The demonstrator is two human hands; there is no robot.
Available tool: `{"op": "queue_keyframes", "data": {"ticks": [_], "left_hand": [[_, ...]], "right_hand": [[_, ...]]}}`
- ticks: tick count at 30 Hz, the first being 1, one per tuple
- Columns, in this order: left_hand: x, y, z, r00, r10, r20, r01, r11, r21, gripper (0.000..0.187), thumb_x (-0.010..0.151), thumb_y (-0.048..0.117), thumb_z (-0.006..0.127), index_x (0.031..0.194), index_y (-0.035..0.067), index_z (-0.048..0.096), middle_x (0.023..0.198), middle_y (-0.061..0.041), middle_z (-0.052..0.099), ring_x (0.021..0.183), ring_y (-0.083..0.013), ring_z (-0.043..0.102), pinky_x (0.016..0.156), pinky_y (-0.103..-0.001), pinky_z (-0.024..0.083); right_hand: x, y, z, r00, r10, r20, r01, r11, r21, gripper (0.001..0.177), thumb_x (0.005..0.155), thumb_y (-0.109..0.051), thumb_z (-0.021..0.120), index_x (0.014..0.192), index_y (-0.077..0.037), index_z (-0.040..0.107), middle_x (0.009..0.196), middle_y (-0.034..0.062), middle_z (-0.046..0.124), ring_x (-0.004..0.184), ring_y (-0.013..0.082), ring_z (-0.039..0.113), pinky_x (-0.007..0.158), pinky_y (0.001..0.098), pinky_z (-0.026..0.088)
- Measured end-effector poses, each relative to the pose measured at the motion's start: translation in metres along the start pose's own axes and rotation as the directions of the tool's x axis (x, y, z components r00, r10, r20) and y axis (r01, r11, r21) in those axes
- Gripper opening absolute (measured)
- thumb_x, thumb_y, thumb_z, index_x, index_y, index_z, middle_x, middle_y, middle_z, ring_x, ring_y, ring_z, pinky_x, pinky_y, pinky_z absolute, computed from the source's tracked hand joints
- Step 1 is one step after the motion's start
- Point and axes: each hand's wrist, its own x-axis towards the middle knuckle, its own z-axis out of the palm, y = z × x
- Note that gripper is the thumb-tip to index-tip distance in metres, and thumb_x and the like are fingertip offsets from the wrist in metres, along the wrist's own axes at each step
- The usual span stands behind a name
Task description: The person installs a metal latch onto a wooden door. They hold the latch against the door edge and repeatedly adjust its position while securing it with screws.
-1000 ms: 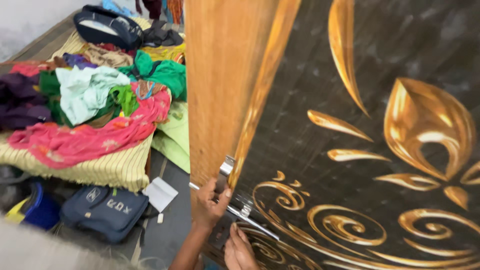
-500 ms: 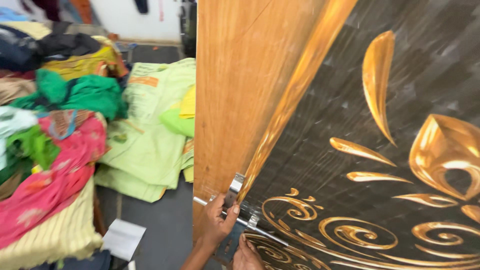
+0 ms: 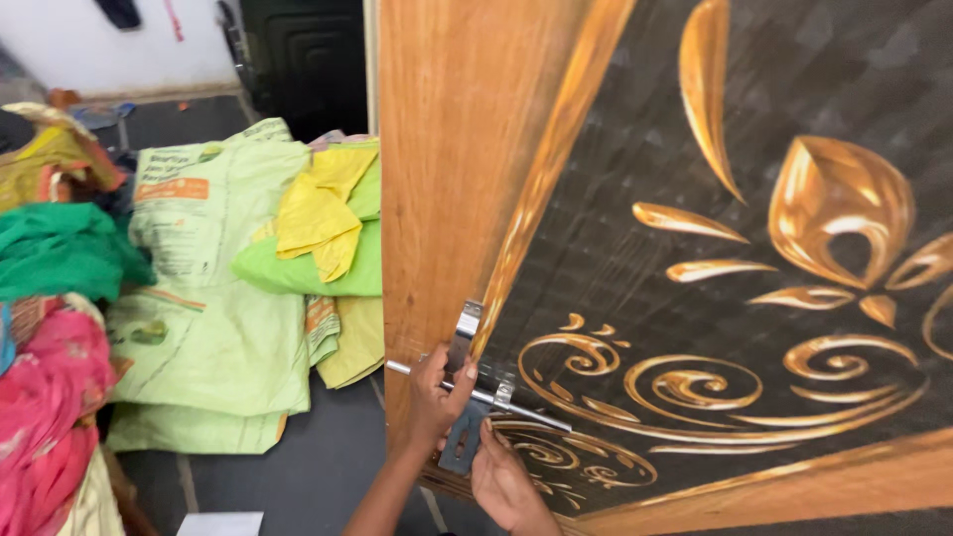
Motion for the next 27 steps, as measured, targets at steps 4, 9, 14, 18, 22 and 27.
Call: {"op": "queue_keyframes", "data": {"ticks": [4, 9, 14, 18, 22, 27], "left_hand": [[0.010, -0.011, 0.008, 0.999, -0.037, 0.031, 0.039, 0.997, -0.069, 0.016, 0.089, 0.018, 0.070, 0.089, 0.004, 0.063, 0.069, -0.009, 0.063, 0.061, -0.0201, 0.062, 0.058, -0.034, 0.048], [0.022, -0.027, 0.015, 0.997, -0.037, 0.068, 0.044, 0.993, -0.108, 0.016, 0.091, 0.018, 0.069, 0.092, 0.003, 0.063, 0.071, -0.008, 0.062, 0.063, -0.0188, 0.061, 0.059, -0.033, 0.048], [0.035, -0.040, 0.024, 0.995, 0.027, 0.100, -0.015, 0.992, -0.124, 0.015, 0.091, 0.018, 0.069, 0.090, 0.004, 0.062, 0.071, -0.007, 0.063, 0.062, -0.0167, 0.061, 0.058, -0.032, 0.048], [0.041, -0.048, 0.035, 0.995, 0.009, 0.096, 0.004, 0.992, -0.128, 0.015, 0.091, 0.017, 0.069, 0.088, 0.004, 0.061, 0.069, -0.007, 0.060, 0.060, -0.0177, 0.059, 0.056, -0.032, 0.046], [0.048, -0.049, 0.047, 0.997, -0.024, 0.077, 0.032, 0.994, -0.104, 0.016, 0.090, 0.018, 0.068, 0.088, 0.004, 0.061, 0.068, -0.007, 0.057, 0.061, -0.0188, 0.056, 0.057, -0.033, 0.044], [0.054, -0.065, 0.063, 0.997, -0.059, 0.050, 0.065, 0.992, -0.111, 0.018, 0.089, 0.020, 0.067, 0.087, 0.004, 0.060, 0.068, -0.008, 0.056, 0.064, -0.0193, 0.055, 0.059, -0.034, 0.044]], "right_hand": [[0.011, -0.004, 0.008, 0.993, -0.045, -0.108, 0.044, 0.999, -0.009, 0.030, 0.099, -0.034, 0.055, 0.120, -0.012, 0.059, 0.116, 0.0069, 0.069, 0.110, 0.0236, 0.065, 0.101, 0.0449, 0.049], [0.034, -0.003, -0.010, 0.985, -0.128, -0.119, 0.130, 0.992, 0.010, 0.025, 0.105, -0.030, 0.057, 0.119, -0.010, 0.057, 0.118, 0.0064, 0.069, 0.114, 0.0211, 0.066, 0.106, 0.0431, 0.048], [0.044, -0.011, -0.013, 0.985, -0.163, -0.052, 0.162, 0.986, -0.027, 0.038, 0.100, -0.036, 0.057, 0.123, -0.006, 0.060, 0.116, 0.0104, 0.072, 0.110, 0.0255, 0.068, 0.104, 0.0434, 0.050], [0.053, -0.024, -0.023, 0.998, -0.058, -0.028, 0.059, 0.997, 0.043, 0.041, 0.095, -0.039, 0.058, 0.124, -0.010, 0.060, 0.112, 0.0101, 0.073, 0.107, 0.0243, 0.069, 0.098, 0.0455, 0.051], [0.073, -0.027, -0.055, 0.988, -0.132, -0.085, 0.132, 0.991, 0.002, 0.031, 0.095, -0.037, 0.061, 0.117, -0.014, 0.061, 0.102, 0.0044, 0.071, 0.096, 0.0185, 0.067, 0.086, 0.0388, 0.050], [0.122, 0.003, -0.132, 0.960, -0.203, -0.191, 0.209, 0.978, 0.013, 0.018, 0.098, -0.033, 0.064, 0.108, -0.019, 0.061, 0.090, -0.0012, 0.067, 0.084, 0.0109, 0.063, 0.070, 0.0308, 0.046]]}}
